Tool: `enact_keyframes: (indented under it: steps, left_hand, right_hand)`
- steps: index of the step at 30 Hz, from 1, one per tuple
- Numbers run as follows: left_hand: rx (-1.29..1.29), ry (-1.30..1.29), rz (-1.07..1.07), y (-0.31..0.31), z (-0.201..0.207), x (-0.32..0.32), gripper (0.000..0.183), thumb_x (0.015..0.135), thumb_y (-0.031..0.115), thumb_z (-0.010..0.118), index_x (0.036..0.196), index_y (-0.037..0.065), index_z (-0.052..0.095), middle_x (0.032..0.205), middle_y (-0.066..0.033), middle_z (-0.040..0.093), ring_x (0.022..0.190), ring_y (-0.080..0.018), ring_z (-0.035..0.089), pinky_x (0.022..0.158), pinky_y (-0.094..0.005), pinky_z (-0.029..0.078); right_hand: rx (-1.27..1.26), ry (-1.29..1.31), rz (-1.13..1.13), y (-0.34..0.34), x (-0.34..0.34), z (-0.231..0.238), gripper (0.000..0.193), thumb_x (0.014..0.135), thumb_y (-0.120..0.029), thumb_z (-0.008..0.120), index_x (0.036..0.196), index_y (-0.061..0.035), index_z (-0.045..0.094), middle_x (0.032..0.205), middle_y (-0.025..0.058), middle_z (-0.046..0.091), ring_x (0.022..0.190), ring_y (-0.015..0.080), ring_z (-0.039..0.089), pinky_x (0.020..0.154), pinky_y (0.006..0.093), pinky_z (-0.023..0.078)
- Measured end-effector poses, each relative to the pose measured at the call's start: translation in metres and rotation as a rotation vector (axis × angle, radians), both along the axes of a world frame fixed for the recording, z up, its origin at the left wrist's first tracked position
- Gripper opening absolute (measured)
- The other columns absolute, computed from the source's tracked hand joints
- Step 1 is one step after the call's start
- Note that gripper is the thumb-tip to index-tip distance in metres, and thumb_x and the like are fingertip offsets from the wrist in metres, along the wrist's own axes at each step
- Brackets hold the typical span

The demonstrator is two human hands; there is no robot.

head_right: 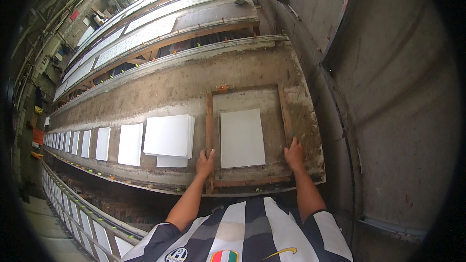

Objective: The person picks up white rectangular panels from a stack and places them one by one into a wooden frame on a conveyor belt. The person smooths each panel into the frame before moving to the next one.

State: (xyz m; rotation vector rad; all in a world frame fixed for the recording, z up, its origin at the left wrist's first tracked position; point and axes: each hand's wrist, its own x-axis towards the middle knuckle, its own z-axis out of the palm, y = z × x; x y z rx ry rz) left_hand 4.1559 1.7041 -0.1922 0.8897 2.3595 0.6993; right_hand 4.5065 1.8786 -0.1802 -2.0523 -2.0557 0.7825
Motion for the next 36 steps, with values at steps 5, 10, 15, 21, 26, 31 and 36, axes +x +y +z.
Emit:
enact_keyframes:
  steps: [5,10,15,21,26,31,36]
  left_hand:
    - [0.059,-0.085,0.011,0.001,0.002,-0.002,0.075,0.098,0.061,0.052,0.14,-0.001,0.047,0.122,-0.0325,0.064,0.118,-0.0478,0.06,0.099,-0.0511,0.046]
    - [0.088,-0.055,0.025,0.002,0.003,-0.003,0.075,0.098,0.061,0.053,0.138,-0.002,0.048,0.119,-0.0319,0.065,0.115,-0.0476,0.062,0.096,-0.0515,0.048]
    - [0.058,-0.084,0.014,0.005,0.023,-0.004,0.075,0.097,0.062,0.054,0.134,-0.003,0.053,0.118,-0.0311,0.066,0.115,-0.046,0.062,0.096,-0.0505,0.048]
    - [0.03,0.01,0.007,0.008,0.044,-0.009,0.076,0.096,0.062,0.055,0.136,-0.003,0.054,0.122,-0.0296,0.065,0.118,-0.0451,0.061,0.099,-0.0494,0.048]
    - [0.014,0.02,-0.003,0.001,0.074,-0.009,0.079,0.096,0.064,0.054,0.138,-0.004,0.053,0.127,-0.0284,0.064,0.121,-0.0445,0.059,0.101,-0.0491,0.048]
    - [0.104,0.035,0.017,-0.013,0.089,-0.019,0.077,0.097,0.064,0.052,0.132,-0.004,0.057,0.119,-0.0277,0.067,0.116,-0.0429,0.063,0.098,-0.0487,0.049]
    - [0.1,0.004,-0.043,-0.029,0.098,-0.039,0.07,0.1,0.061,0.049,0.12,-0.004,0.064,0.103,-0.0286,0.07,0.103,-0.0455,0.066,0.088,-0.0505,0.051]
  right_hand:
    - [-0.091,-0.004,-0.013,0.003,-0.005,0.023,0.076,0.089,-0.017,0.072,0.152,0.0022,0.034,0.144,0.0276,0.049,0.13,0.0441,0.052,0.107,0.05,0.046]
    - [-0.043,0.03,-0.003,0.004,0.0,0.018,0.073,0.089,-0.016,0.072,0.151,0.003,0.036,0.144,0.0269,0.05,0.132,0.0432,0.051,0.109,0.05,0.044]
    - [-0.061,0.014,-0.007,0.005,-0.002,0.03,0.073,0.088,-0.017,0.072,0.149,0.0036,0.039,0.144,0.027,0.051,0.132,0.0425,0.051,0.11,0.0496,0.043]
    - [0.002,0.079,0.024,0.006,0.003,0.025,0.074,0.086,-0.018,0.072,0.149,0.0046,0.04,0.145,0.0271,0.05,0.134,0.0418,0.049,0.111,0.0483,0.041]
    - [0.039,0.134,-0.033,-0.003,-0.005,0.046,0.072,0.083,-0.013,0.07,0.146,0.0076,0.043,0.141,0.0279,0.053,0.131,0.0428,0.052,0.11,0.0472,0.042]
    - [0.141,0.18,0.014,-0.008,-0.015,0.078,0.069,0.083,-0.013,0.071,0.143,0.0089,0.046,0.137,0.0291,0.056,0.128,0.0426,0.054,0.108,0.0471,0.044]
    - [0.255,0.159,0.083,-0.015,-0.026,0.093,0.069,0.081,-0.014,0.072,0.142,0.0092,0.048,0.132,0.0299,0.058,0.124,0.0436,0.057,0.106,0.0472,0.045]
